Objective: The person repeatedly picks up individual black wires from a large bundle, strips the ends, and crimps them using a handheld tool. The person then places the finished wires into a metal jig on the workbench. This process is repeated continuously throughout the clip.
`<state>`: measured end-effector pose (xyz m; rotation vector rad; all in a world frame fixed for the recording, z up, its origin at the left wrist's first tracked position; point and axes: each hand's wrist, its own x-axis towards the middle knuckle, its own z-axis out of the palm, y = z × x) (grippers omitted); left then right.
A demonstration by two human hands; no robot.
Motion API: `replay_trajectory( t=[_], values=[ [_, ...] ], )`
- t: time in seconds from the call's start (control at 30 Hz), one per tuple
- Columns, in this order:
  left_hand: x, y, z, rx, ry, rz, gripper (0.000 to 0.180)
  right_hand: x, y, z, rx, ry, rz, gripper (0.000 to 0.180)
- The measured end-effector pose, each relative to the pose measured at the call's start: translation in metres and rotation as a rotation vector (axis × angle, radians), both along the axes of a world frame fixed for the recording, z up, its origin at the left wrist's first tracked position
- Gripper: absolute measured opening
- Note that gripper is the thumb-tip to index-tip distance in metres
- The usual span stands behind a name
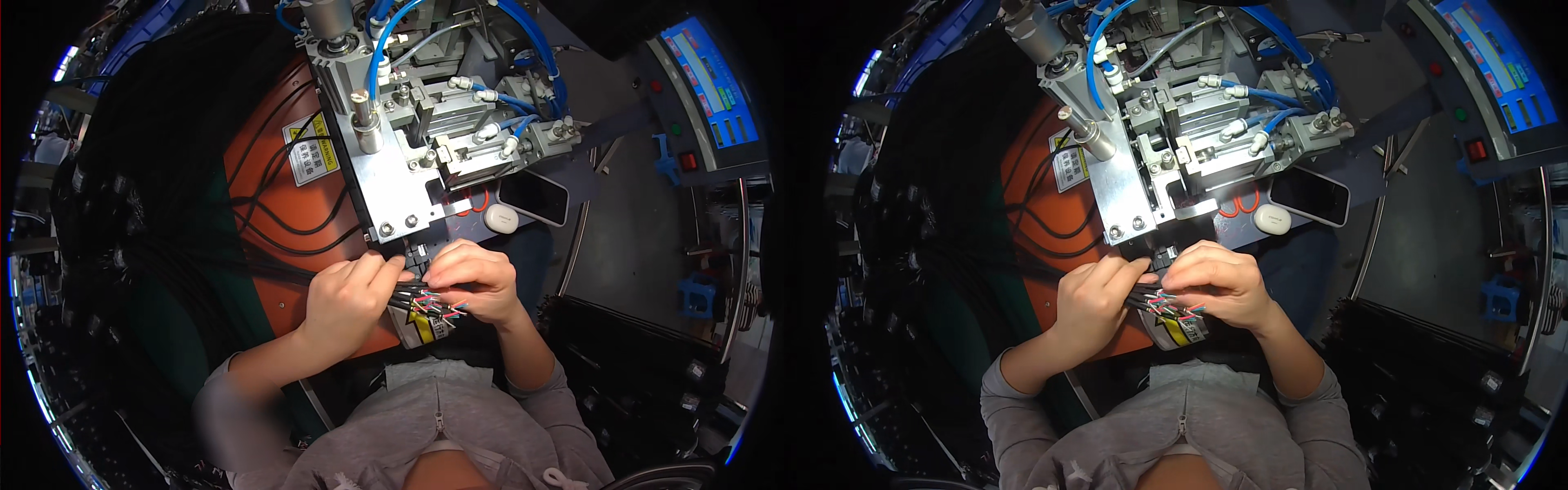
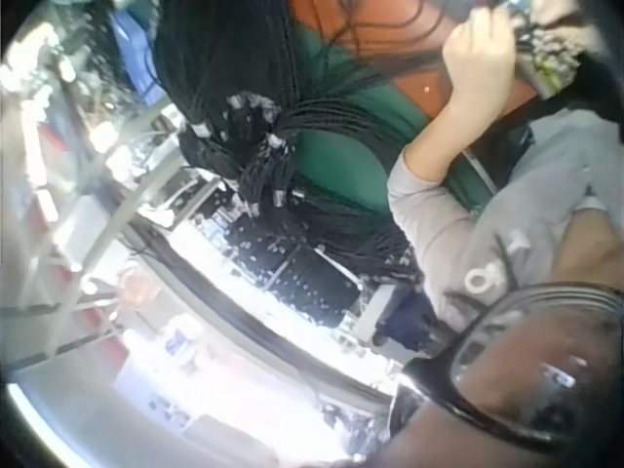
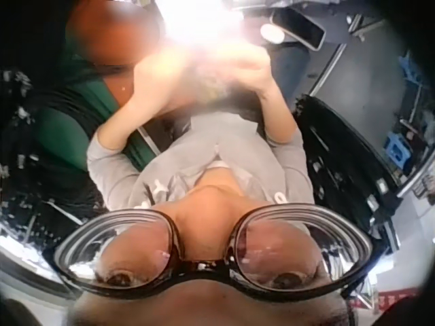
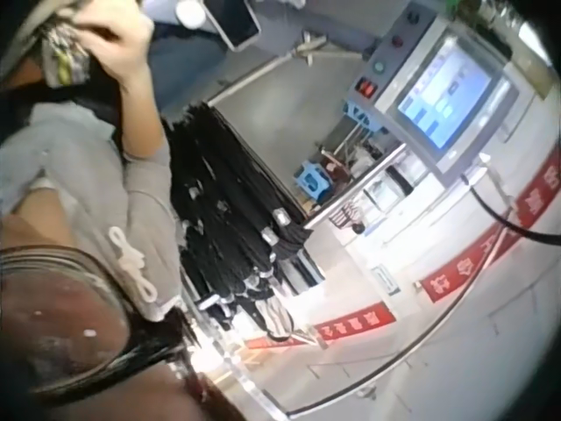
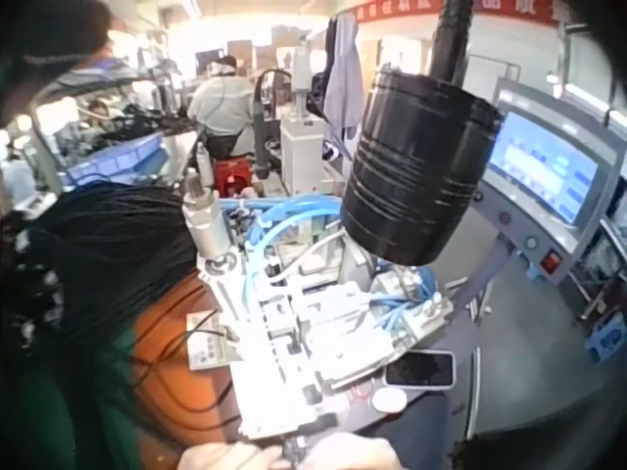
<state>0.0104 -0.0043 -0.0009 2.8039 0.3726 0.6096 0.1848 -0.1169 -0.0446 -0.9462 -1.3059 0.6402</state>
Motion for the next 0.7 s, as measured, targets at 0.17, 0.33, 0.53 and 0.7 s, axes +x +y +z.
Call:
replay_trajectory(
  t=[0.17,0.33,0.53,0.7],
  values=[
    [0.007,0.009,0.003,0.155,-0.395,-0.143,0.034,-0.01,0.003,0.0,-0.064,0.179,-0.197,0.018],
    [0.004,0.006,0.002,0.001,-0.201,-0.107,0.03,-0.025,0.012,0.012,0.007,0.179,-0.243,0.023],
    [0.006,0.005,0.0,-0.015,-0.299,-0.082,0.02,-0.039,0.01,0.016,-0.203,0.219,-0.339,0.012],
    [0.007,0.002,0.002,-0.049,-0.266,-0.059,0.018,-0.032,0.013,0.025,-0.312,0.45,-0.292,0.011]
  ],
)
